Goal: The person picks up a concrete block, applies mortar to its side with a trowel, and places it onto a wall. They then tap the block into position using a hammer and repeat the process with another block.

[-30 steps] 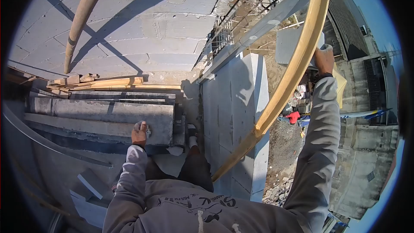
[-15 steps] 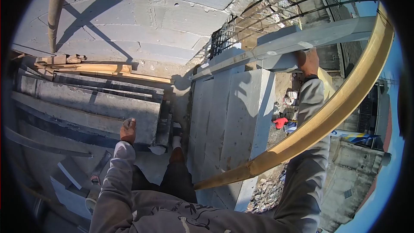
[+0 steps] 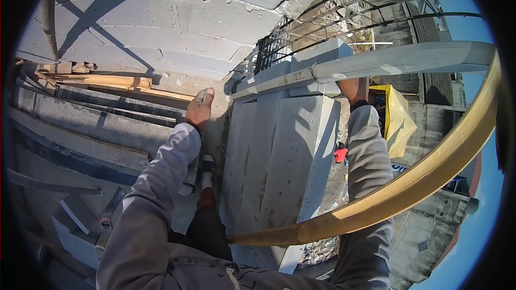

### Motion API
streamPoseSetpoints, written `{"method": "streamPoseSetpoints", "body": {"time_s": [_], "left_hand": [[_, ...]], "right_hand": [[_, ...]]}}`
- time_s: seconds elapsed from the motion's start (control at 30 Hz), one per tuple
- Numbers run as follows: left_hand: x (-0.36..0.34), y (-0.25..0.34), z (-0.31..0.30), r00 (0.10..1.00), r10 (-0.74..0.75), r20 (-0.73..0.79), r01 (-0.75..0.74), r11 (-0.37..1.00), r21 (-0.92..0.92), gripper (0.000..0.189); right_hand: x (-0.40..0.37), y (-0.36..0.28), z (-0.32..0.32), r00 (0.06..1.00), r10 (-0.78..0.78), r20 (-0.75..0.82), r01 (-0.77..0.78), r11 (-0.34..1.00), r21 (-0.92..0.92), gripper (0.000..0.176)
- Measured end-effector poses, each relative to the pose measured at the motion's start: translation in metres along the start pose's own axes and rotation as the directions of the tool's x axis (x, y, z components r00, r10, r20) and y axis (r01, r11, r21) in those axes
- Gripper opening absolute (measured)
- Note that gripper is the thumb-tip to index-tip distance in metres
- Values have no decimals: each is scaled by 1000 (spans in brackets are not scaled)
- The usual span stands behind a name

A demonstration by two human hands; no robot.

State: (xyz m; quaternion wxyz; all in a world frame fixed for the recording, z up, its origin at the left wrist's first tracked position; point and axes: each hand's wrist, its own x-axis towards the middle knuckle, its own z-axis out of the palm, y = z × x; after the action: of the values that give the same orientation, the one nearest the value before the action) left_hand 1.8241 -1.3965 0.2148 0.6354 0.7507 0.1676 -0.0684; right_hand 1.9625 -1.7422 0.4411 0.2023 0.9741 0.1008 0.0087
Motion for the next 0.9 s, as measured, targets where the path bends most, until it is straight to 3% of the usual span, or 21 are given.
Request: {"method": "streamPoseSetpoints", "body": {"time_s": [0.03,0.1,0.2,0.27,0.43,0.53,0.63,0.77,0.83,0.87,0.9], "left_hand": [[17,3,20,998,55,5,-55,998,-36,49],[35,43,44,989,111,100,-101,989,-104,52],[66,77,81,972,201,120,-192,978,-76,56],[79,92,103,952,275,136,-250,952,-175,61],[111,110,140,937,297,183,-279,953,-121,67],[127,115,153,914,208,347,-206,978,-46,65],[130,122,162,913,239,331,-214,970,-111,68],[135,121,170,862,254,439,-237,967,-95,69],[136,119,177,845,211,492,-184,978,-103,69],[143,116,184,830,228,508,-247,968,-31,68],[148,110,190,814,244,527,-310,950,39,68]], "right_hand": [[2,2,6,1000,1,1,-1,1000,0,31],[6,7,25,995,10,-100,14,971,239,37],[8,11,46,978,-4,-210,64,958,281,37],[9,13,52,984,-13,-179,64,957,282,37],[11,18,66,988,5,-157,37,963,267,34],[11,13,68,987,44,-156,17,929,369,30],[10,15,68,981,-61,-186,112,955,275,27],[13,14,68,942,-148,-301,237,928,287,24],[11,12,51,948,-223,-225,257,958,132,22],[9,11,49,945,-248,-214,253,968,-4,21],[9,16,58,947,-245,-208,249,968,-6,21]]}}
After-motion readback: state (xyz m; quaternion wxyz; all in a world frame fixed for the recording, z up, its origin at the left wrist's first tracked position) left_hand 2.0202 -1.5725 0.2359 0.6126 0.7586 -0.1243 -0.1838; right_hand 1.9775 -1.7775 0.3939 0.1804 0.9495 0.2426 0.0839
